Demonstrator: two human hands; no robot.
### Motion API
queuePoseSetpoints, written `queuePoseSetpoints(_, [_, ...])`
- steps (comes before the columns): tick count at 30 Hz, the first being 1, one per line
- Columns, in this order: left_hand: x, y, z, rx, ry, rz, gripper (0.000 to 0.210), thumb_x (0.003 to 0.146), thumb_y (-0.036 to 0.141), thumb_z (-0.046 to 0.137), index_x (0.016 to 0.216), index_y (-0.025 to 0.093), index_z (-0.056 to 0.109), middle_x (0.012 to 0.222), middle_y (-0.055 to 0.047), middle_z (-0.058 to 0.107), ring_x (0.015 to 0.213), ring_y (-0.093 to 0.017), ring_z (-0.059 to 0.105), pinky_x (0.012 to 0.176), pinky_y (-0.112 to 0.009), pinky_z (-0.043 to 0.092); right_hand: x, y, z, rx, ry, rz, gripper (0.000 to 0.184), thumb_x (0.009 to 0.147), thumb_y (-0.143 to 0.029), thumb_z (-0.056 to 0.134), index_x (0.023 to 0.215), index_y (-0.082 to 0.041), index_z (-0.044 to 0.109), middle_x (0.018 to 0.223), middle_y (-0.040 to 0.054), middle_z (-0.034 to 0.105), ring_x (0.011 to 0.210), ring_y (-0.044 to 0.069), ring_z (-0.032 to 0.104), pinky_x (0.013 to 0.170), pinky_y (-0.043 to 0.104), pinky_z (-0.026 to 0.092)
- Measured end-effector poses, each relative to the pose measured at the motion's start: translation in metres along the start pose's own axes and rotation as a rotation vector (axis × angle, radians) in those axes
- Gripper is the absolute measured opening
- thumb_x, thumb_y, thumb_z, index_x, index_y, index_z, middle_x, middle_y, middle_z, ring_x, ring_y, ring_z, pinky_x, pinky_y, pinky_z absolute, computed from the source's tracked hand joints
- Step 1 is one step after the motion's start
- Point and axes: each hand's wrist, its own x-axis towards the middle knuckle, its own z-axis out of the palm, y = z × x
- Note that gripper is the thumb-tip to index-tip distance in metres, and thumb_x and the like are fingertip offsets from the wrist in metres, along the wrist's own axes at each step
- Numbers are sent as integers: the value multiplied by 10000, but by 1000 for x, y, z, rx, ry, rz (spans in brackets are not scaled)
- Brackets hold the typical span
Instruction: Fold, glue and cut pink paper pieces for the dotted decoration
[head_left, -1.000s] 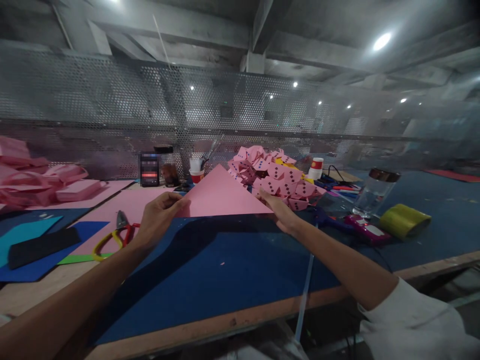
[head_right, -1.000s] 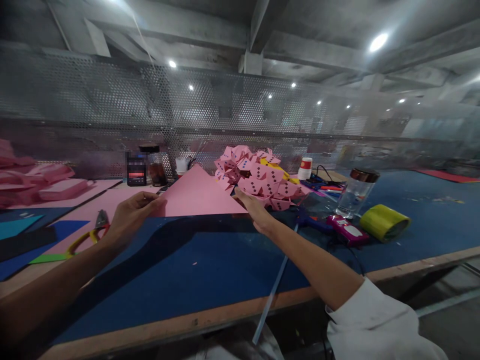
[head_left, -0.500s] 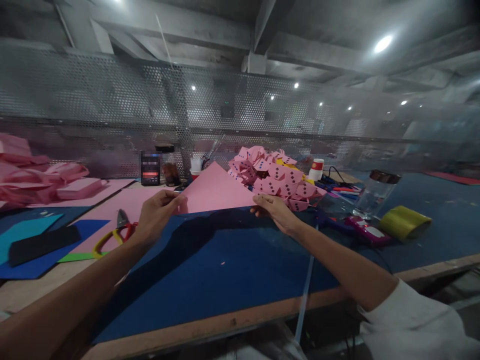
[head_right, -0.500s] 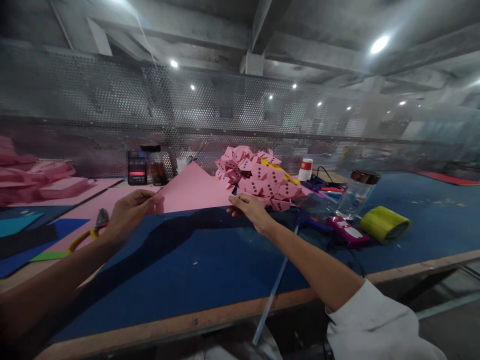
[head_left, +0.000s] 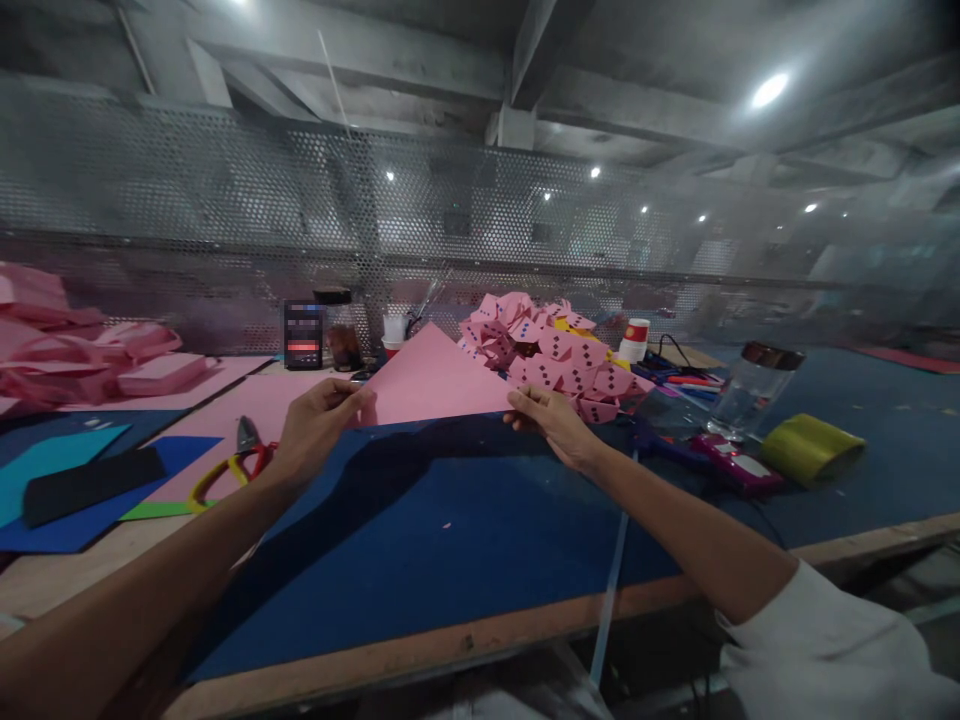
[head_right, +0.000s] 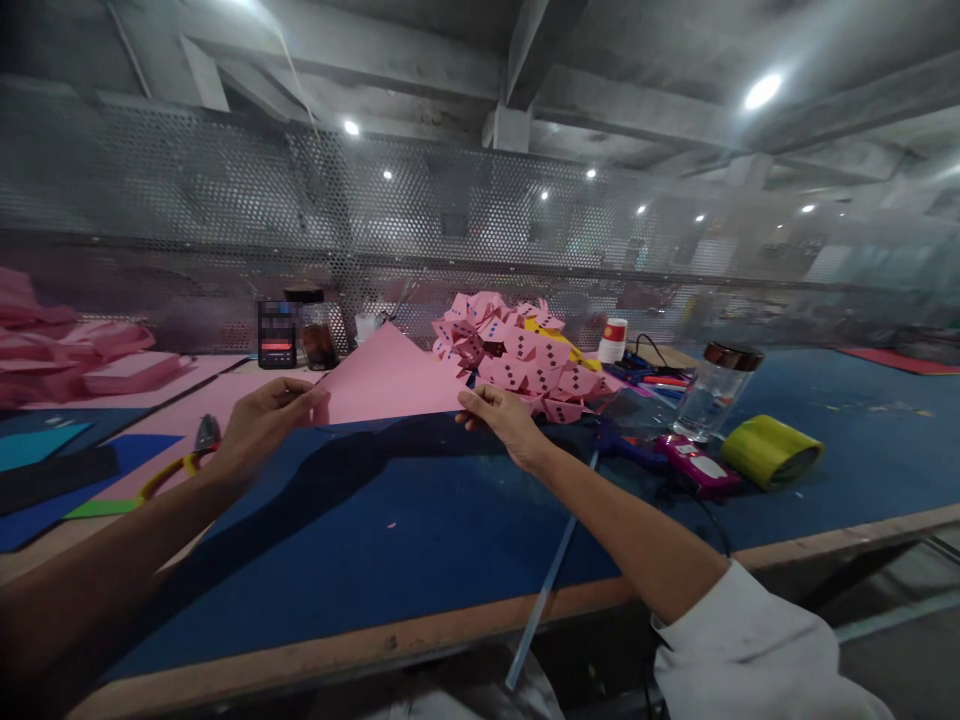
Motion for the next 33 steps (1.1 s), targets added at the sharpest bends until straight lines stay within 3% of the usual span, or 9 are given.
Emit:
queuePoseSetpoints(23, [-3, 8, 1, 57, 35, -12, 335, 747, 528, 766, 832, 210, 702, 696, 12, 685, 623, -151, 572, 572, -248, 430, 2, 2, 2, -9, 5, -17, 435, 766, -557, 834, 803, -201, 586, 782, 25, 726, 695, 132, 653, 700, 270, 521])
queuePoseSetpoints(33, [-3, 7, 0, 52, 45, 7, 342, 770, 530, 746, 850, 200, 710, 714, 5, 684, 639, -155, 575, 581, -253, 437, -2, -2, 5, -23, 0, -17, 479, 803, -641, 768, 782, -208, 564, 758, 10, 679, 704, 157, 653, 700, 293, 522])
